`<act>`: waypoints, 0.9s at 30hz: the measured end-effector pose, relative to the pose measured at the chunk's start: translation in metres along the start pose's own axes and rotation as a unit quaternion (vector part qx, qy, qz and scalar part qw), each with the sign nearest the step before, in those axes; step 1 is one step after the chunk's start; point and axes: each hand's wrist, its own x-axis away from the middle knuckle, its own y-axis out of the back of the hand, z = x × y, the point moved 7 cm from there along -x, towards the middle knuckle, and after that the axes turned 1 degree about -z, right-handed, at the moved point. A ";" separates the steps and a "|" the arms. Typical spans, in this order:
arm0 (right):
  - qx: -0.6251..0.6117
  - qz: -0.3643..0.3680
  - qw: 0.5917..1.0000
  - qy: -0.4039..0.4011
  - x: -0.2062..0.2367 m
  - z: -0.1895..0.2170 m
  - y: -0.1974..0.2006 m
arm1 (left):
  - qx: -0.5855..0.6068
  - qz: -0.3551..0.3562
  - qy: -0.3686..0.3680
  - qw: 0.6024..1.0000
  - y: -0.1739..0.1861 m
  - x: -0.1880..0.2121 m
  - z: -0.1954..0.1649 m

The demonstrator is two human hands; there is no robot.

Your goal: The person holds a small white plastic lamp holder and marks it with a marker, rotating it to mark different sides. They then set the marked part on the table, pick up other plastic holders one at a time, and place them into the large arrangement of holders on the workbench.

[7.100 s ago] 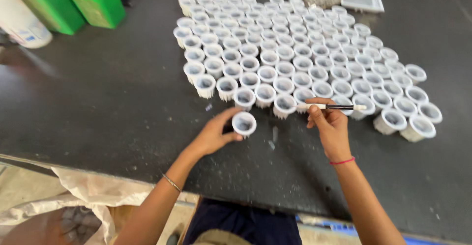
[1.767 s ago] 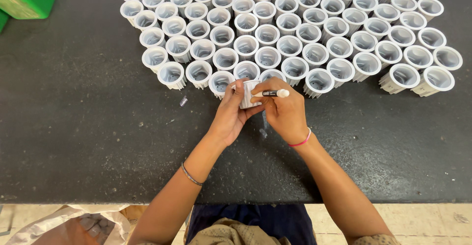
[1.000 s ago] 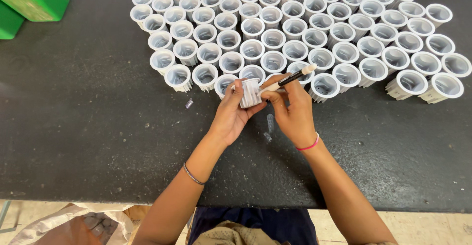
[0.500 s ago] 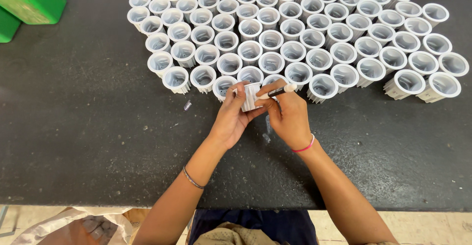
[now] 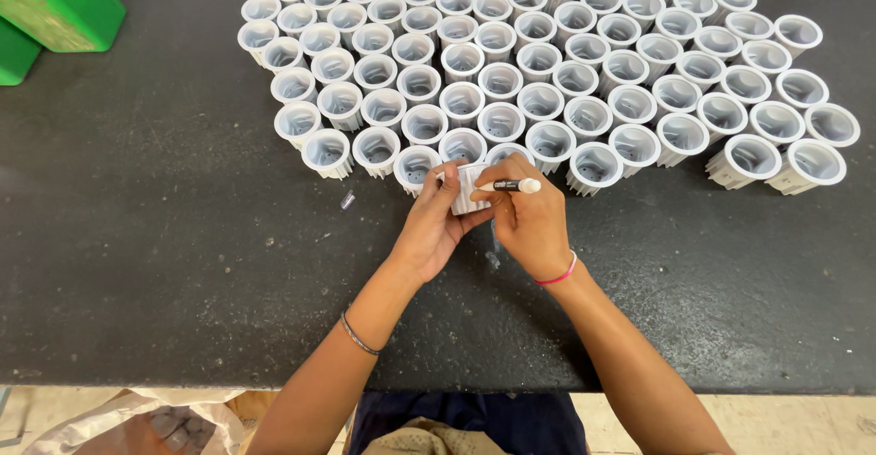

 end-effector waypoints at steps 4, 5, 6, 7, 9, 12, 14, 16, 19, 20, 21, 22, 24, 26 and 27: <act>0.007 0.000 1.000 0.001 -0.001 0.001 -0.001 | -0.003 -0.006 0.004 1.000 0.001 0.000 -0.001; 0.004 -0.001 1.000 0.003 -0.002 0.002 -0.001 | -0.004 -0.009 0.005 1.000 0.001 -0.001 -0.001; 0.001 -0.001 1.000 0.003 -0.001 0.002 -0.002 | -0.005 -0.008 0.003 1.000 0.001 0.000 -0.002; -0.001 -0.001 1.000 0.004 -0.001 0.002 -0.002 | -0.006 -0.008 0.001 1.000 0.001 0.000 -0.002; 0.000 -0.001 1.000 -0.001 -0.002 0.001 -0.003 | -0.008 -0.010 -0.001 1.000 0.001 -0.001 -0.003; 0.003 -0.002 1.000 0.001 -0.001 0.001 -0.003 | -0.007 -0.017 0.001 1.000 0.002 0.000 -0.003; 0.004 -0.002 1.000 0.002 -0.001 0.001 -0.003 | -0.001 -0.016 0.001 1.000 0.002 0.000 -0.003; 0.001 -0.003 1.000 -0.002 -0.001 0.000 -0.003 | 0.000 -0.014 0.003 1.000 0.002 0.000 -0.004; -0.004 -0.011 1.000 0.004 0.001 0.001 -0.002 | 0.008 -0.013 0.002 1.000 0.002 0.001 -0.005; -0.004 -0.012 1.000 0.008 0.000 0.002 -0.002 | 0.012 -0.011 0.001 1.000 0.002 0.000 -0.006; -0.005 -0.011 1.000 0.010 0.000 0.002 -0.001 | 0.011 -0.009 0.000 1.000 0.001 0.000 -0.006; -0.006 -0.011 1.000 0.013 0.000 0.003 -0.002 | 0.008 -0.008 0.000 1.000 0.001 0.000 -0.006; -0.008 -0.013 1.000 0.012 0.000 0.003 -0.001 | 0.004 -0.006 -0.002 1.000 0.001 0.000 -0.007; -0.007 -0.012 1.000 0.011 0.000 0.003 -0.002 | 0.001 -0.006 -0.004 1.000 0.000 0.000 -0.008; -0.005 -0.012 1.000 0.012 0.000 0.004 -0.002 | -0.005 -0.009 -0.003 1.000 0.000 0.000 -0.007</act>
